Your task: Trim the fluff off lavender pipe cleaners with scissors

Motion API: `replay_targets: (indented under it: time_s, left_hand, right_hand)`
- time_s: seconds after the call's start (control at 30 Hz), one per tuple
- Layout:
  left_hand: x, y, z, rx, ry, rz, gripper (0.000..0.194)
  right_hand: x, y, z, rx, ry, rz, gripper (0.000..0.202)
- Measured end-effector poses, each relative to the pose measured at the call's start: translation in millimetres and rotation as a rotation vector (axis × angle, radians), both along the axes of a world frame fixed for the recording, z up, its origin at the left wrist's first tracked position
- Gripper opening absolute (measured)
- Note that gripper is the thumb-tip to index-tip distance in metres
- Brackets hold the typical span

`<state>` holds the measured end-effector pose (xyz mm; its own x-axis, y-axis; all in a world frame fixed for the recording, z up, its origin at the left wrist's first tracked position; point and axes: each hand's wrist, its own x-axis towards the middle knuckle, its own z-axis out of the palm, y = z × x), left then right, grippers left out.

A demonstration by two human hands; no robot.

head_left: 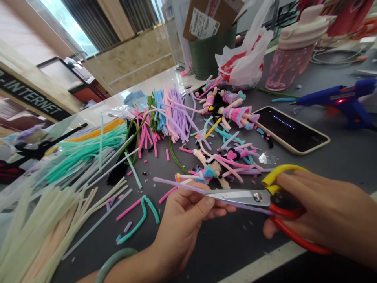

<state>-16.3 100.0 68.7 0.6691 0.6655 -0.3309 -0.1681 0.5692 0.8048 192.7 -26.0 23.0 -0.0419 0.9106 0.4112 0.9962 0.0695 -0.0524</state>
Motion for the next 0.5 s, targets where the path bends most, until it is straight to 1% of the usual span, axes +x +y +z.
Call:
replay_targets:
  time_s: [0.07,0.17,0.27,0.4,0.47,0.5]
  left_hand:
    - [-0.7,-0.1,-0.6,0.035,0.025,0.001,0.007]
    - [-2.5,0.4,-1.9,0.087,0.058,-0.007,0.006]
    - [-4.0,0.8,-2.7,0.141,0.077,-0.025,0.007]
    - [-4.3,1.1,-2.3,0.190,0.086,-0.034,0.006]
    - [-3.9,1.3,-2.1,0.199,0.084,-0.031,0.005]
    - [-3.6,1.5,-2.1,0.200,0.082,-0.030,0.005]
  right_hand:
    - [1.3,-0.9,-2.0,-0.031,0.012,0.000,0.041]
    - [1.7,-1.5,-5.0,-0.030,0.038,-0.009,0.036]
    - [1.4,-2.5,-7.2,-0.047,0.048,0.012,0.037]
    - [-0.8,-4.1,-10.2,-0.077,0.038,0.007,0.036]
    - [-4.0,-4.6,-11.7,-0.079,0.037,0.012,0.038]
    - [-5.9,-4.7,-12.3,-0.058,0.053,-0.017,0.041]
